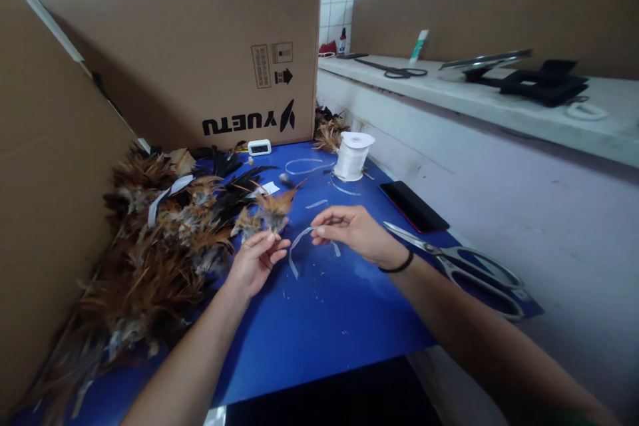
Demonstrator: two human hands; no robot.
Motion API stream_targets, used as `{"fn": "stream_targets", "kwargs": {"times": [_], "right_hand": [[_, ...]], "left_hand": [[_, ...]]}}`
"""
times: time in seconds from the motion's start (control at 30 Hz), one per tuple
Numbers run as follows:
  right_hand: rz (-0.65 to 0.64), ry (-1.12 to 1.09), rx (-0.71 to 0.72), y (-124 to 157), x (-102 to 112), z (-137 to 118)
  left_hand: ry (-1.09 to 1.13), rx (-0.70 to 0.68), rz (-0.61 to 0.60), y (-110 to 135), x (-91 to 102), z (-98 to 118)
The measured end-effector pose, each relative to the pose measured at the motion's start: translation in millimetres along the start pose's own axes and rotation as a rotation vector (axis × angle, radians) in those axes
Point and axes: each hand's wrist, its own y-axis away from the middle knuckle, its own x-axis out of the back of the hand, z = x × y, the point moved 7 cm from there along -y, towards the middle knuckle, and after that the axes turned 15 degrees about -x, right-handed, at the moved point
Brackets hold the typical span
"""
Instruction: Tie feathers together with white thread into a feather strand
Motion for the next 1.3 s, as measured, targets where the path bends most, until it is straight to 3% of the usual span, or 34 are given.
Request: {"fn": "stream_targets", "kwargs": {"times": [0.2,0.3,0.47,0.7,0.9,1.03,1.13,1.2,1.3], "right_hand": [[0.044,-0.140,0.027,-9,2,16],[0.092,-0.179,0.028,-11,11,16],[0.229,-0.148,0.004,-7,32,13],[0.309,0.023,-0.054,-5,47,16],[0.092,0.483,0.052,-5,15,16],[0.004,0.439,0.203,-4,-18,16],[-0.053,0.387,0.176,-8,-37,26],[-0.084,0.343,0.113,-11,-42,34],[-0.012,0.353,0.125,-11,-38,34]], "left_hand": [[-0.081,0.137,-0.249,13,-14.5,-15],[-0.117,0.136,-0.307,14,-15.4,-17],[-0.176,0.104,-0.264,7,-11.3,-14],[-0.189,0.075,-0.162,0,-4.8,-7],[-0.173,0.052,-0.160,0,-4.6,-5],[-0.196,0.068,-0.233,3,-8.8,-8],[-0.193,0.075,-0.266,5,-10.4,-10],[-0.188,0.069,-0.258,5,-10.1,-9],[-0.194,0.063,-0.234,5,-9.6,-9]]}}
